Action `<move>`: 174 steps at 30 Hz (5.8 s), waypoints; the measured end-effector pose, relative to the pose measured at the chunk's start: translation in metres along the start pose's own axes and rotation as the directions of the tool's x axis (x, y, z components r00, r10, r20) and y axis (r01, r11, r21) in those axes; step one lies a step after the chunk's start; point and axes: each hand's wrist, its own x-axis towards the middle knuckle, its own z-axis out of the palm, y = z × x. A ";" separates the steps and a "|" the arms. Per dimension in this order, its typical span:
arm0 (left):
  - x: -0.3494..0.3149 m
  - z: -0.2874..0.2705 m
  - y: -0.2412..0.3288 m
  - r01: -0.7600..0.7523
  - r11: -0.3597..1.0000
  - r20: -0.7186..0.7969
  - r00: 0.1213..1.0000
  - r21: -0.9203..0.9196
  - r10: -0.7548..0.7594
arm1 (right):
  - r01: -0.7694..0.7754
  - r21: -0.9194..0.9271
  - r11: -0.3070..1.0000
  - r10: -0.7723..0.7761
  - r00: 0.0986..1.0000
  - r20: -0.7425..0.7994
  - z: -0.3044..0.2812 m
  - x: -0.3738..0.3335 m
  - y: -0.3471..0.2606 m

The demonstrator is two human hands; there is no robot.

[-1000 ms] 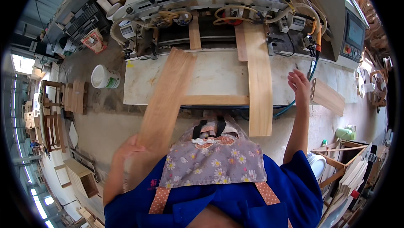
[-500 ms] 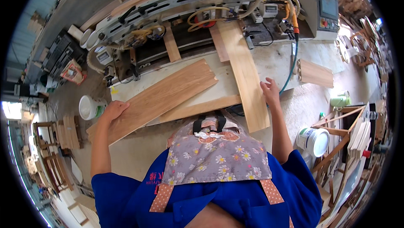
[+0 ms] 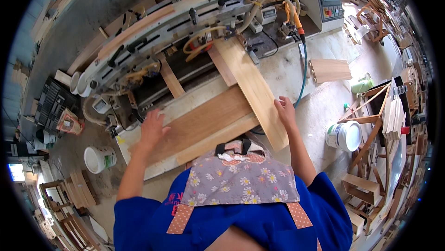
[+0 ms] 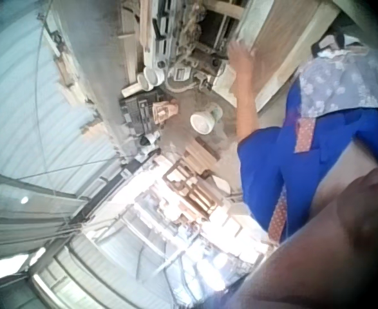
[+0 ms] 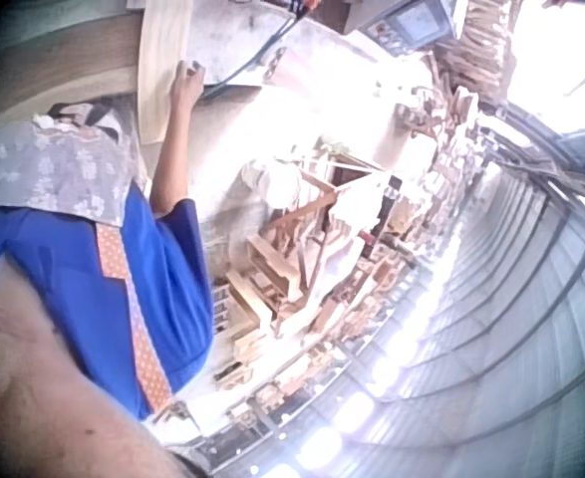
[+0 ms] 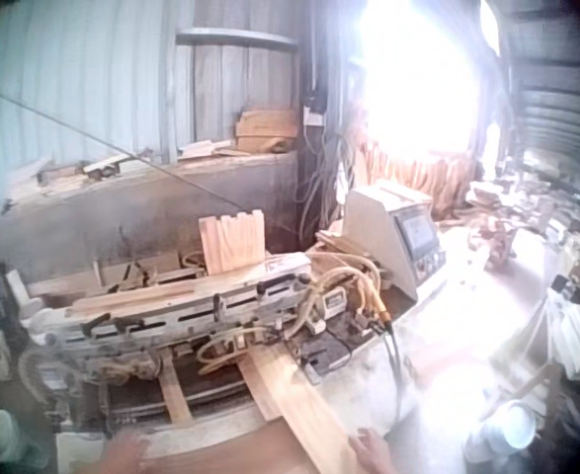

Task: The person applies a substance to the dovetail joints of wood boards using a handheld brush, assembles two sets of boards by hand, and then processes several wood boards through a woodworking machine while using a handheld dispenser to apply more substance.

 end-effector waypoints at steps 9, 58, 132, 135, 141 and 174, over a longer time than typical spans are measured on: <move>0.190 -0.196 0.005 -0.076 0.851 -0.459 0.865 -0.520 -0.203 | 0.031 0.389 0.921 -0.044 0.999 0.025 -0.011 0.088 -0.028; 0.288 -0.312 0.089 -0.495 0.700 -0.666 0.283 0.515 0.690 | -0.603 0.777 -0.182 -0.661 0.660 0.357 -0.058 0.121 -0.363; 0.186 -0.124 0.049 -0.021 0.893 -0.496 0.837 -0.449 -0.230 | 0.001 -0.166 0.986 0.029 0.983 0.180 0.009 0.045 -0.071; 0.144 -0.107 0.047 0.048 0.785 -0.384 0.853 -0.617 -0.354 | -0.041 0.063 0.997 0.023 0.965 0.263 -0.023 0.038 -0.056; 0.060 -0.046 0.069 0.349 0.202 0.213 0.844 -0.915 -0.492 | -0.356 0.089 0.930 0.281 0.847 0.450 -0.161 -0.030 -0.008; -0.096 0.076 0.096 -0.181 -0.885 0.654 0.614 -0.429 -0.442 | 0.461 -0.337 0.821 -0.460 0.884 0.088 -0.076 0.062 -0.108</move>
